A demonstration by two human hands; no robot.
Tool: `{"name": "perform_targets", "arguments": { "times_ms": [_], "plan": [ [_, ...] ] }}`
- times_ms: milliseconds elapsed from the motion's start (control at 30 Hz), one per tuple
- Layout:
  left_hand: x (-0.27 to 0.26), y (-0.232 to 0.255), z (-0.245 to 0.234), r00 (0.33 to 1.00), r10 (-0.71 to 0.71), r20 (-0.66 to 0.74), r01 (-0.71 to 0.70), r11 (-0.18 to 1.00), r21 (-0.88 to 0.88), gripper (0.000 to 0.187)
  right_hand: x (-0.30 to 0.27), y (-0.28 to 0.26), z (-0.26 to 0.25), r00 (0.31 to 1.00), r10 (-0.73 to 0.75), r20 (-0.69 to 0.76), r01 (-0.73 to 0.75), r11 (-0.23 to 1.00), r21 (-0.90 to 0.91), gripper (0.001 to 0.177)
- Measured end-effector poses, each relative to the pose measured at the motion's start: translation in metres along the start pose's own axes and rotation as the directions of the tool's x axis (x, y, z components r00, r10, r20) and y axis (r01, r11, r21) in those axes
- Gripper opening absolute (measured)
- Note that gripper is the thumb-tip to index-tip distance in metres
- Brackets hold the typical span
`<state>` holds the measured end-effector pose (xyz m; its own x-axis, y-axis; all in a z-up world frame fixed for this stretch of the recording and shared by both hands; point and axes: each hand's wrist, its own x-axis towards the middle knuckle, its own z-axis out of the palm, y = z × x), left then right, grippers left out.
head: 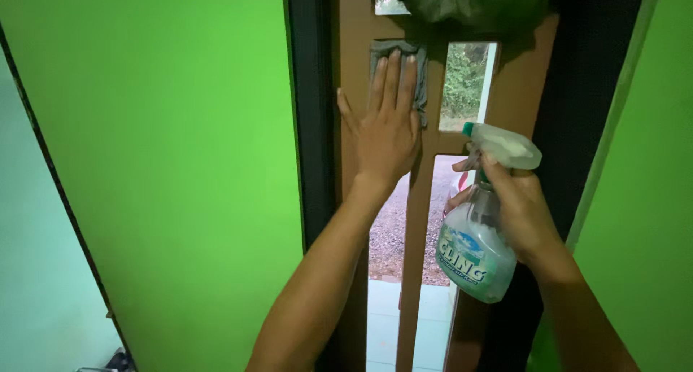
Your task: The person cleans a wooden door with glass panels using a spray bottle and a cloth. They repeatedly spray the door and wipe the surface and glass sections with the cloth.
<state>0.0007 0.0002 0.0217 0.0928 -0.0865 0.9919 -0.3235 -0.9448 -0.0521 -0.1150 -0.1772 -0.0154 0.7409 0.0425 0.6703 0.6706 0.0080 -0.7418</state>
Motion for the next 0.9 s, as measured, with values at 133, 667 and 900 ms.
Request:
{"name": "perform_targets", "arguments": {
  "times_ms": [133,667,900],
  "plan": [
    [-0.062,0.010,-0.010,0.998,-0.013,0.060,0.016,0.998,-0.053,0.065,-0.007,0.006,-0.002,1.000,0.008,-0.007,-0.009,0.999,-0.047,0.047],
    [-0.073,0.014,-0.010,0.998,-0.039,0.058,0.042,0.998,-0.045,0.067,-0.022,0.020,-0.012,0.990,0.135,-0.033,-0.137,0.989,-0.056,0.046],
    [-0.116,0.019,-0.023,0.984,-0.038,0.174,0.049,0.997,-0.060,0.067,-0.029,0.022,-0.005,0.971,0.231,-0.054,-0.235,0.968,-0.090,0.049]
  ]
}}
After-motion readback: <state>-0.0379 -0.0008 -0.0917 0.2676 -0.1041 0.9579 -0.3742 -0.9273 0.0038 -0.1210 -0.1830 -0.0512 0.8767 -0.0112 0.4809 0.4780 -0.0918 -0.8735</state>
